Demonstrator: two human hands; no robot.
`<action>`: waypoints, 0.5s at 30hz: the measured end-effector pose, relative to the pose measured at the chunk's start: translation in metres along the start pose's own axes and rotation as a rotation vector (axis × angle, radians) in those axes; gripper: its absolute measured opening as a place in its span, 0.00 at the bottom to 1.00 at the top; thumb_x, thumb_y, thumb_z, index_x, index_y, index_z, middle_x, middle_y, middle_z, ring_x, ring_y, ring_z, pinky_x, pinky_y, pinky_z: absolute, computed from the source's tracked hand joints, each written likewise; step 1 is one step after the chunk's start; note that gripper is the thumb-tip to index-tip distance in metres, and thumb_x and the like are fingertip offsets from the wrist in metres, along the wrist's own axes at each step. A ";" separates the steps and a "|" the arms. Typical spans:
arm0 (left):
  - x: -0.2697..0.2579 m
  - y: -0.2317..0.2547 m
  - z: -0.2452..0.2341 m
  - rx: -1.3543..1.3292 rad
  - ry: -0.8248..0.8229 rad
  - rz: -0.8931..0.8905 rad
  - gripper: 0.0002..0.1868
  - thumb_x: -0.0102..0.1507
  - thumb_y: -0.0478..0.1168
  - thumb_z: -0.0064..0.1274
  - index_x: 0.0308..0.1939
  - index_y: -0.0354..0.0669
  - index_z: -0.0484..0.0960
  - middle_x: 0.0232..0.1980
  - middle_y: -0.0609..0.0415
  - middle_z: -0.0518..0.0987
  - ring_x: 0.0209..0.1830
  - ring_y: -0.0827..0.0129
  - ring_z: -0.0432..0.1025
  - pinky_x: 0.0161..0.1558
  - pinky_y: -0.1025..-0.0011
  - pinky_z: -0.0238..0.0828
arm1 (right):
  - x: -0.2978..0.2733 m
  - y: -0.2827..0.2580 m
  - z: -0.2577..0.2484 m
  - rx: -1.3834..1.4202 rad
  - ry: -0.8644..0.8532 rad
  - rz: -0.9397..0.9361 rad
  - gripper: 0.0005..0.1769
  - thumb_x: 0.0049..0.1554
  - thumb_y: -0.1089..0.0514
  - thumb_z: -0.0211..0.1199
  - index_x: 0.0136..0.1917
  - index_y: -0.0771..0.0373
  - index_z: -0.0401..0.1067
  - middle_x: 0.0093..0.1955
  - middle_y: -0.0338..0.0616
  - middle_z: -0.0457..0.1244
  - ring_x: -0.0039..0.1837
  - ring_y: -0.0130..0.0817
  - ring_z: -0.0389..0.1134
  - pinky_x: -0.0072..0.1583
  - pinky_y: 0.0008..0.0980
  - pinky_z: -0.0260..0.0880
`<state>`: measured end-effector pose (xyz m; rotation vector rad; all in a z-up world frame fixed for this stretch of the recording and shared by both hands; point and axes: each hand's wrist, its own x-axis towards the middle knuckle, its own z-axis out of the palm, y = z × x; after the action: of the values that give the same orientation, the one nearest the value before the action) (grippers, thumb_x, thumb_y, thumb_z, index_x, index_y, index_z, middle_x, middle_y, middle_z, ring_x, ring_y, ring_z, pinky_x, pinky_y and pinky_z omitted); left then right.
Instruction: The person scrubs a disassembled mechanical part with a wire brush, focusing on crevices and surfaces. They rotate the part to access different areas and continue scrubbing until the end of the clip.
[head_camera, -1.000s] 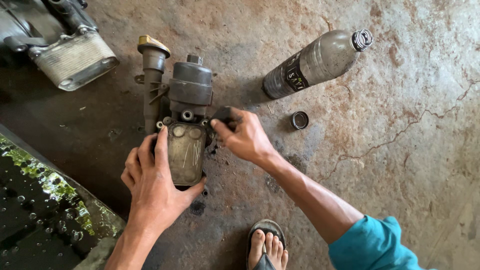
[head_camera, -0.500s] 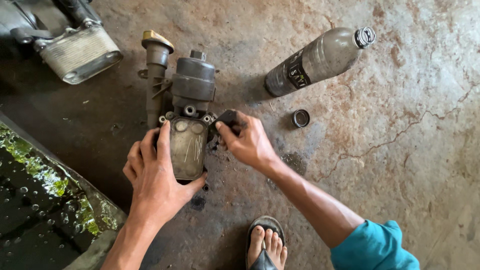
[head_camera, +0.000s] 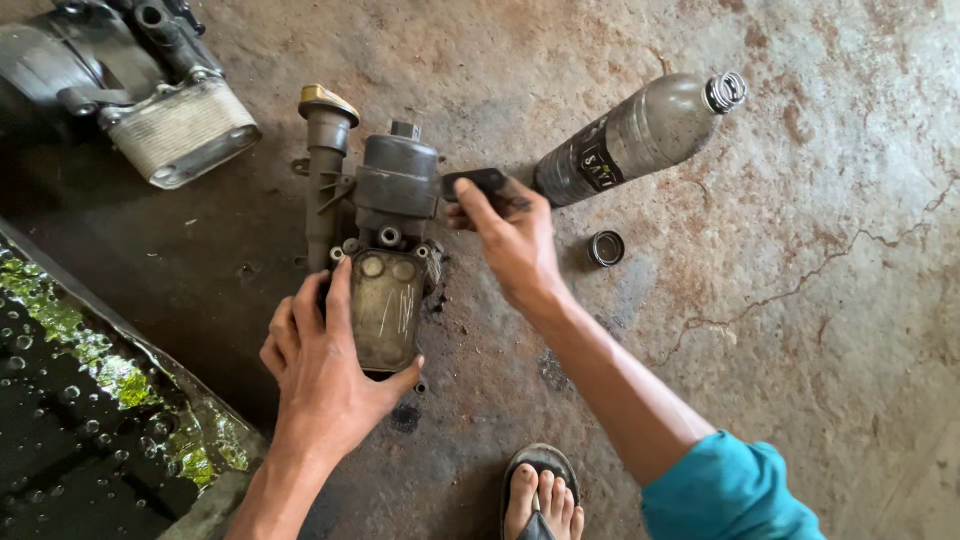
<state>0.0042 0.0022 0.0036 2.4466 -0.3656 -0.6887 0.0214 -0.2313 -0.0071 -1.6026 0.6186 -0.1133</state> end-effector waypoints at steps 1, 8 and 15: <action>0.000 0.000 0.000 -0.002 0.007 0.001 0.72 0.40 0.57 0.77 0.79 0.52 0.45 0.77 0.39 0.48 0.74 0.42 0.39 0.67 0.38 0.36 | 0.002 0.005 0.007 0.033 0.003 -0.022 0.12 0.61 0.56 0.63 0.53 0.66 0.76 0.44 0.45 0.72 0.44 0.31 0.74 0.52 0.34 0.79; -0.003 0.003 -0.001 -0.049 0.056 0.027 0.72 0.38 0.54 0.77 0.79 0.50 0.48 0.76 0.38 0.50 0.73 0.41 0.43 0.67 0.39 0.38 | -0.006 0.011 0.032 -0.041 0.106 -0.013 0.11 0.63 0.55 0.61 0.52 0.65 0.76 0.39 0.44 0.71 0.39 0.29 0.70 0.45 0.31 0.72; -0.003 0.005 -0.003 -0.068 0.079 0.034 0.71 0.37 0.52 0.77 0.78 0.49 0.50 0.75 0.38 0.52 0.72 0.40 0.45 0.67 0.39 0.39 | -0.021 -0.009 0.056 -0.150 0.050 -0.112 0.12 0.62 0.55 0.63 0.54 0.64 0.75 0.38 0.40 0.70 0.40 0.24 0.68 0.42 0.28 0.70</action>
<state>0.0029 0.0009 0.0093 2.3892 -0.3460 -0.5793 0.0300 -0.1716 -0.0007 -1.7844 0.5865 -0.1945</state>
